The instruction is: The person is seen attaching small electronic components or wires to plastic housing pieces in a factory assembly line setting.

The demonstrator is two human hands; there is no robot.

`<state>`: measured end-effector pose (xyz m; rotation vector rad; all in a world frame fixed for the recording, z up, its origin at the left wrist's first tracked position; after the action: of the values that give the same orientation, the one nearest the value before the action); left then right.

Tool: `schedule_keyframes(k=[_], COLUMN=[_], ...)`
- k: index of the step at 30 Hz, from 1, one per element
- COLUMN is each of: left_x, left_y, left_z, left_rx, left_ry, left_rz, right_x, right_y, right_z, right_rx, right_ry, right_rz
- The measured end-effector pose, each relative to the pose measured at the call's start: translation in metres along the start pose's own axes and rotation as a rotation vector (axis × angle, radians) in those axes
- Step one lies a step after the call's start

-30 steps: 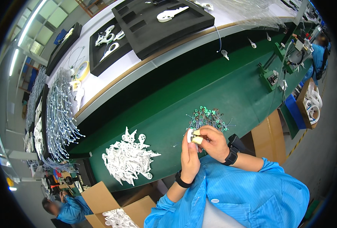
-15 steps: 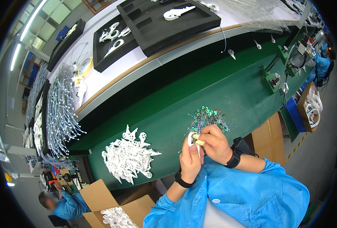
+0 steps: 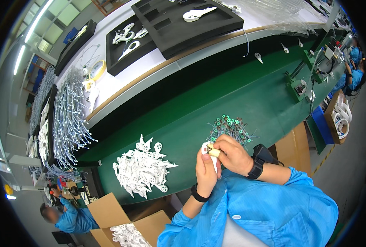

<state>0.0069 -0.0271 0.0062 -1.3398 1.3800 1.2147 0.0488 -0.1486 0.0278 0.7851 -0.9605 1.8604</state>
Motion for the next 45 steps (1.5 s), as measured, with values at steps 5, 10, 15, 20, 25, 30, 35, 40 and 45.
schedule_keyframes(k=[5, 10, 15, 20, 25, 30, 35, 40, 45], left_x=[-0.006, -0.009, -0.009, -0.001, 0.030, 0.052, 0.079, 0.154, 0.177], left_y=[-0.002, 0.001, 0.001, 0.003, 0.004, -0.001, -0.009, -0.056, -0.105], left_z=[0.011, 0.017, 0.017, 0.024, 0.035, 0.072, 0.123, 0.252, 0.319], left_rx=[0.007, 0.005, 0.018, -0.038, -0.084, -0.125, -0.166, -0.489, -0.429], left_ry=[0.612, 0.590, 0.419, 0.279, 0.231, 0.140, 0.165, -0.719, -1.118], left_rz=[0.239, 0.249, 0.146, 0.114, 0.203, 0.218, 0.555, -0.042, -0.025], right_x=[0.013, 0.016, 0.021, 0.017, -0.020, -0.027, -0.099, -0.152, -0.160], right_y=[-0.005, -0.010, -0.013, -0.017, -0.003, -0.013, -0.022, -0.089, -0.064], right_z=[0.011, 0.016, 0.008, -0.009, -0.047, -0.090, -0.141, -0.102, -0.013], right_rx=[0.070, 0.067, 0.106, 0.148, 0.150, 0.161, 0.415, -0.059, -0.385], right_ry=[-0.058, -0.057, -0.039, 0.080, 0.127, 0.041, -0.071, 0.002, 0.198], right_rz=[-0.065, 0.011, 0.075, 0.039, 0.026, -0.140, -0.441, -0.498, -0.663])
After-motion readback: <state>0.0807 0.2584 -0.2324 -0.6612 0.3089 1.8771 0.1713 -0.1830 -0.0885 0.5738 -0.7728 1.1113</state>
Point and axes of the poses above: each hand's wrist, its own y-axis away from the middle knuckle, its own z-axis out of the back of the hand, x = y × z, the point moved 3 cm from there along -y, towards the middle knuckle, and after that the axes turned 9 degrees about y, right-handed, at the moved point
